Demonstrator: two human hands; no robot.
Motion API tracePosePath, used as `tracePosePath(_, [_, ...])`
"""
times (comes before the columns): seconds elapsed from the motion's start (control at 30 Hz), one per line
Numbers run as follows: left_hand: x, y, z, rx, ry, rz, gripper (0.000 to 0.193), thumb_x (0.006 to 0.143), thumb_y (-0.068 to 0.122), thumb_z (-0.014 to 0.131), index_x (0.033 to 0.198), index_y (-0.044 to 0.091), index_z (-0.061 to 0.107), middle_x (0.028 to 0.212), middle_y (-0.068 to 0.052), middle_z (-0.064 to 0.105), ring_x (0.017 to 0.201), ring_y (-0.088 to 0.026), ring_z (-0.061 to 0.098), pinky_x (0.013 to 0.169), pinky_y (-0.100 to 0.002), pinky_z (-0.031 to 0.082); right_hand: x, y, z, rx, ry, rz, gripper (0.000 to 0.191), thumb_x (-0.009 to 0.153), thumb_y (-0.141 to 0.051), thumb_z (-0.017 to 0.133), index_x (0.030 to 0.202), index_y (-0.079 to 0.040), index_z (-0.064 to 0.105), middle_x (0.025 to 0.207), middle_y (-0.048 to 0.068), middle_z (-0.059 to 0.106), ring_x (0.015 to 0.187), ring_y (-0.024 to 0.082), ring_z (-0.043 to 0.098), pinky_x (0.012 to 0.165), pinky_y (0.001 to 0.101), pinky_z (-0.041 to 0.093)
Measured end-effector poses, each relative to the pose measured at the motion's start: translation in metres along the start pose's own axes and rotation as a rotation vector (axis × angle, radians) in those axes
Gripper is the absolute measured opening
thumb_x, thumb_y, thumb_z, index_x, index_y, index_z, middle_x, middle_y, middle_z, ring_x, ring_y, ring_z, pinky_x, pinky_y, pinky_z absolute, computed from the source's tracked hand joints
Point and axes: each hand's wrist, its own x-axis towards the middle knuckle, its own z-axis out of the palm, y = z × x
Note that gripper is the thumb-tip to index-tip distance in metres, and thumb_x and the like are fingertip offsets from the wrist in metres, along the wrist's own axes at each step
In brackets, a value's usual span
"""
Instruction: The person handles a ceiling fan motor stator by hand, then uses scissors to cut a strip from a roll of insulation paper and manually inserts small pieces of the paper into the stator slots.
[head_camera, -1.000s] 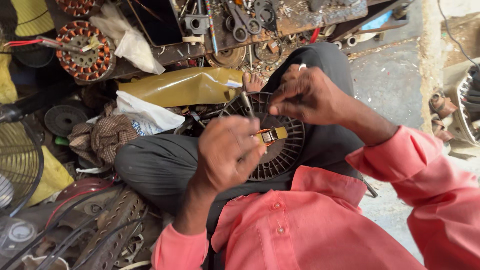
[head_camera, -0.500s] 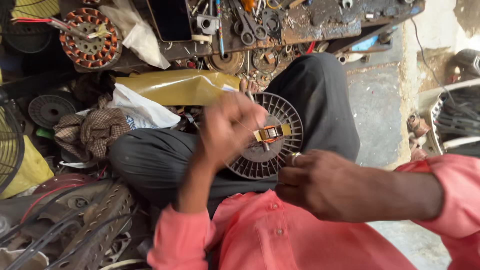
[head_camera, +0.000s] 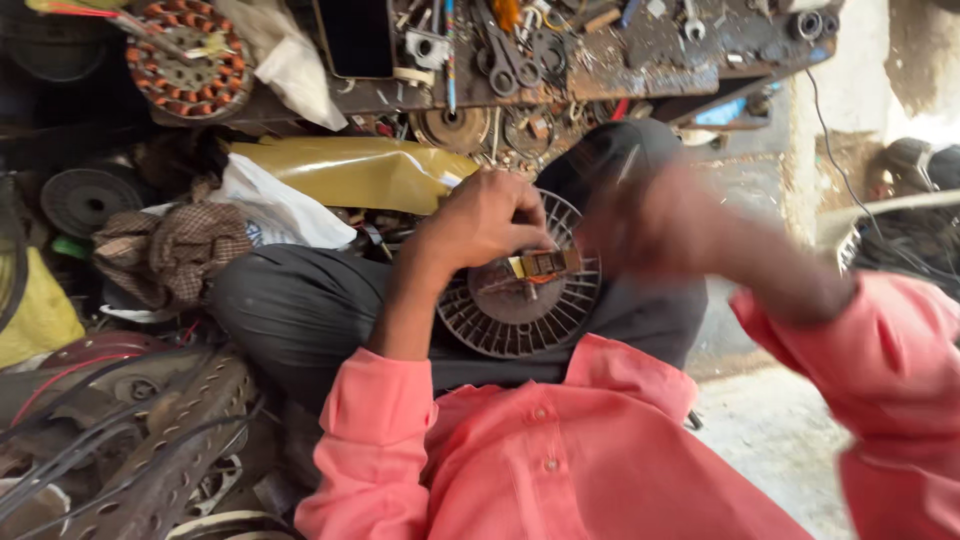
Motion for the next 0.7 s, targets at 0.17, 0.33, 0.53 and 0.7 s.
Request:
tracePosePath(0.17, [-0.050,0.038,0.023,-0.311,0.519,-0.057,0.004,0.094,0.007,0.074,0.096,0.008,0.071,0.093,-0.005,0.071,0.084,-0.017,0.071,0.077,-0.029,0.056,0.019,-0.067,-0.024,0.091,0.032,-0.219,0.011,0.084,-0.027,0.072,0.082,-0.016,0.070,0.071,0.005,0.062,0.062,0.025,0.064,0.053,0.0412,0.050])
tracePosePath(0.33, [-0.065,0.064,0.052,0.065,0.678,0.101,0.007,0.086,0.003,0.078,0.087,0.004,0.071,0.079,-0.006,0.065,0.068,-0.017,0.060,0.062,-0.030,0.046,0.059,-0.013,-0.009,0.342,0.021,0.011,0.012,0.083,-0.021,0.071,0.091,-0.021,0.080,0.082,0.003,0.071,0.065,0.025,0.065,0.057,0.0396,0.051])
tracePosePath(0.53, [-0.007,0.013,0.018,-0.034,0.405,-0.048,0.023,0.083,0.017,0.086,0.080,0.001,0.070,0.081,-0.009,0.067,0.074,-0.023,0.064,0.067,-0.034,0.050,0.030,0.009,-0.023,-0.103,0.110,0.057,0.008,0.087,-0.023,0.073,0.083,-0.017,0.077,0.082,0.004,0.073,0.073,0.027,0.069,0.061,0.0430,0.051])
tracePosePath(0.7, [-0.020,0.009,0.009,-0.198,0.205,-0.037,0.009,0.088,0.013,0.078,0.088,0.004,0.075,0.084,-0.008,0.072,0.078,-0.023,0.069,0.074,-0.038,0.055,0.018,-0.057,-0.030,0.041,-0.377,0.085,0.023,0.079,-0.020,0.071,0.101,-0.023,0.075,0.090,0.005,0.072,0.073,0.028,0.069,0.060,0.0424,0.054])
